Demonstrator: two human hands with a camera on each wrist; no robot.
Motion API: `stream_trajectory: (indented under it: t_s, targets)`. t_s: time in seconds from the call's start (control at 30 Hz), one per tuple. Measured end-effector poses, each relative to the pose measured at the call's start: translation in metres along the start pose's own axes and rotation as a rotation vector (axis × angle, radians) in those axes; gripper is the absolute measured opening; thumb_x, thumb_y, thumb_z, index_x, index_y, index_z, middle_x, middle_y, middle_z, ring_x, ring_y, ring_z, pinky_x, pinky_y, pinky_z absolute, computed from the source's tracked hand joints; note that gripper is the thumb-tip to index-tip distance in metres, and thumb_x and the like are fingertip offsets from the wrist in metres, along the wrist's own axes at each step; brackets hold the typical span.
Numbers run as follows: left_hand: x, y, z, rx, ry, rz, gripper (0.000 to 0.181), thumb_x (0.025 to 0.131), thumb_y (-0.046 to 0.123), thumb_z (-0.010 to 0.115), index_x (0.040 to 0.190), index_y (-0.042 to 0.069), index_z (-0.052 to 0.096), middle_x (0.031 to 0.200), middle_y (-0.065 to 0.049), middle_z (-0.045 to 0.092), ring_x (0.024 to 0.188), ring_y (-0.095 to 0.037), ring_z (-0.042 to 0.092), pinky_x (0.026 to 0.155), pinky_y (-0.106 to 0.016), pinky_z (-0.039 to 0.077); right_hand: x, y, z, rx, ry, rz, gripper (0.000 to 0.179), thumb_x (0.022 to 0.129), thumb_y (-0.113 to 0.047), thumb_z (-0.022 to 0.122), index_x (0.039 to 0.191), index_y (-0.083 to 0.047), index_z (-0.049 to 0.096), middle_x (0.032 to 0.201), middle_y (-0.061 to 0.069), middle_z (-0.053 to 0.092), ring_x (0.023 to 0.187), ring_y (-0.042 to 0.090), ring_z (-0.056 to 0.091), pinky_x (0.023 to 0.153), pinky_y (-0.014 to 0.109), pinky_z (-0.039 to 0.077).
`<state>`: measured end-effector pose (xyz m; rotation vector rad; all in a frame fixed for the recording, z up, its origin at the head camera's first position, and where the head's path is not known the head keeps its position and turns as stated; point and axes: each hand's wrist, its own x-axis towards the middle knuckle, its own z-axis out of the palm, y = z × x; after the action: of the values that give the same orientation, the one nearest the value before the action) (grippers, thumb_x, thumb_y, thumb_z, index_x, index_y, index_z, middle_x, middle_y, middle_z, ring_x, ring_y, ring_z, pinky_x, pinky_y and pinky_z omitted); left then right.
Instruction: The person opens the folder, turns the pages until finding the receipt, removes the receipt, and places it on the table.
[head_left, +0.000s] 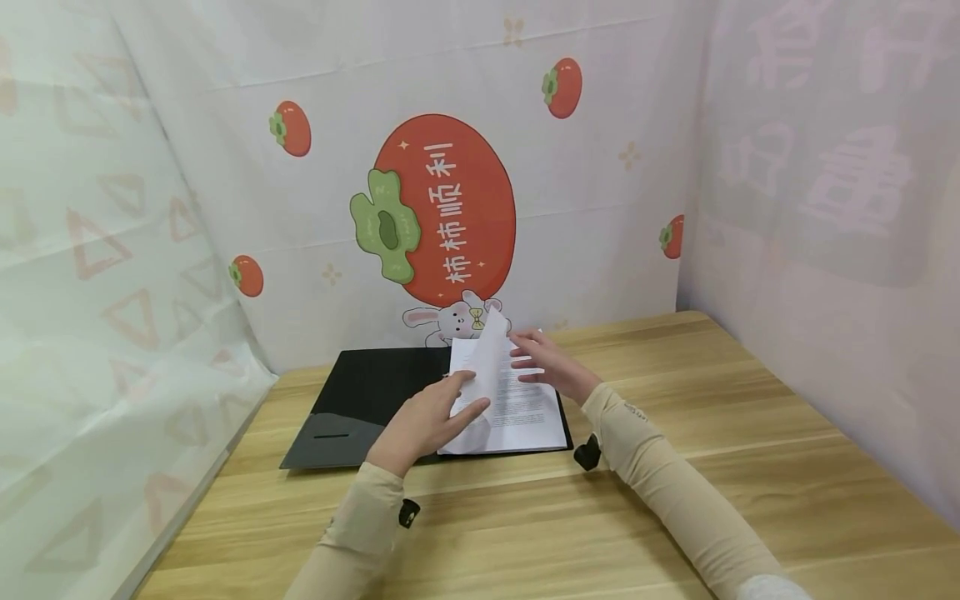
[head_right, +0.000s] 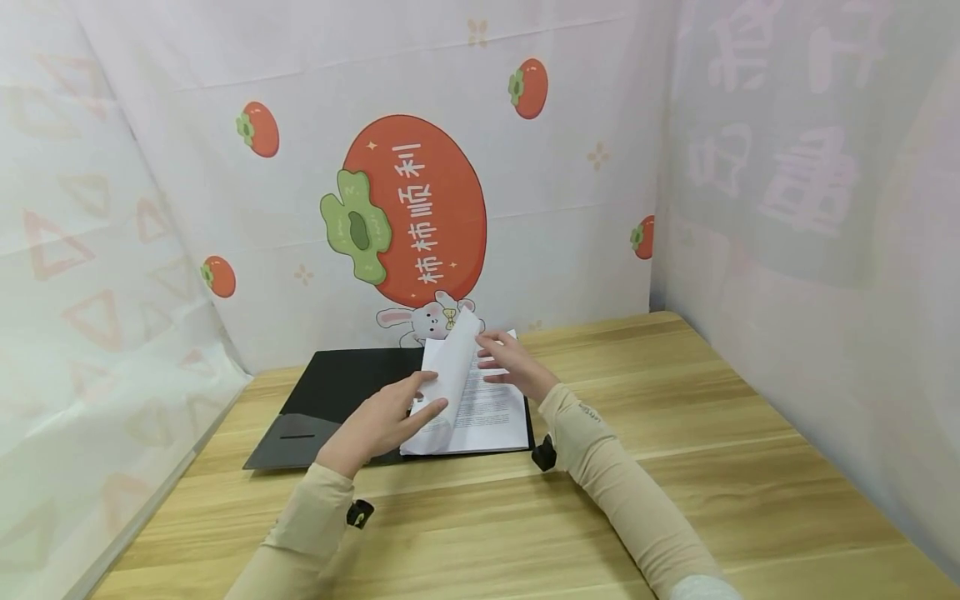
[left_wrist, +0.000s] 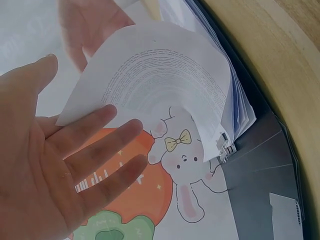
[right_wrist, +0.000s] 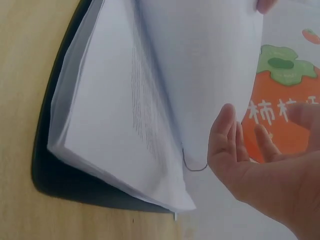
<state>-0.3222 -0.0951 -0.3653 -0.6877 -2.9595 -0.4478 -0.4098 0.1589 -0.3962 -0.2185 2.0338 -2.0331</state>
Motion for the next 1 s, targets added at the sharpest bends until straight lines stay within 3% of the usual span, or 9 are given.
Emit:
stream_trajectory:
  t_s: [0.23,0.4,0.53,0.67,1.0]
  targets:
    - [-0.001,-0.005,-0.002,0.025,0.068,0.003,0.063,0.103,0.059,0.060,0.145,0.013,0.059,0.136,-0.010,0.070,0.108,-0.025,0.072,0.091,-0.049,0.060,0.004,0.004,-0.011,0.082,0.035,0.012,0.051,0.112,-0.035,0.052,0.149,-0.002,0.040,0.154,0.028,0.040,0.144,0.047,0.041,0.111,0.048,0.046]
    - [0.000,-0.005,-0.005,0.049,0.099,-0.009,0.057,0.103,0.057,0.061,0.140,0.013,0.063,0.123,-0.008,0.075,0.084,-0.019,0.070,0.075,-0.042,0.061,0.005,0.000,-0.015,0.139,0.077,0.014,0.045,0.113,-0.030,0.050,0.146,-0.002,0.042,0.142,0.019,0.047,0.141,0.044,0.043,0.109,0.045,0.046]
    - [0.004,-0.003,-0.005,0.066,0.117,-0.015,0.056,0.102,0.054,0.065,0.138,0.012,0.063,0.115,-0.008,0.076,0.084,-0.020,0.071,0.071,-0.040,0.060,0.004,-0.003,-0.019,0.182,0.097,0.027,0.050,0.113,-0.028,0.049,0.153,0.000,0.036,0.149,0.023,0.042,0.144,0.044,0.039,0.118,0.050,0.038]
    - [0.006,-0.002,-0.004,0.088,0.132,-0.022,0.054,0.101,0.051,0.069,0.136,0.011,0.064,0.110,-0.008,0.077,0.086,-0.020,0.072,0.068,-0.037,0.060,0.001,-0.004,-0.022,0.209,0.113,0.049,0.050,0.113,-0.027,0.048,0.154,-0.002,0.035,0.154,0.024,0.038,0.147,0.044,0.036,0.119,0.050,0.036]
    - [0.001,-0.007,-0.007,0.099,0.151,-0.052,0.053,0.100,0.050,0.070,0.135,0.010,0.065,0.091,-0.004,0.073,0.065,-0.014,0.060,0.054,-0.031,0.049,0.002,0.002,-0.024,0.217,0.140,0.077,0.038,0.113,-0.026,0.048,0.145,-0.005,0.045,0.145,0.020,0.046,0.133,0.036,0.048,0.103,0.038,0.046]
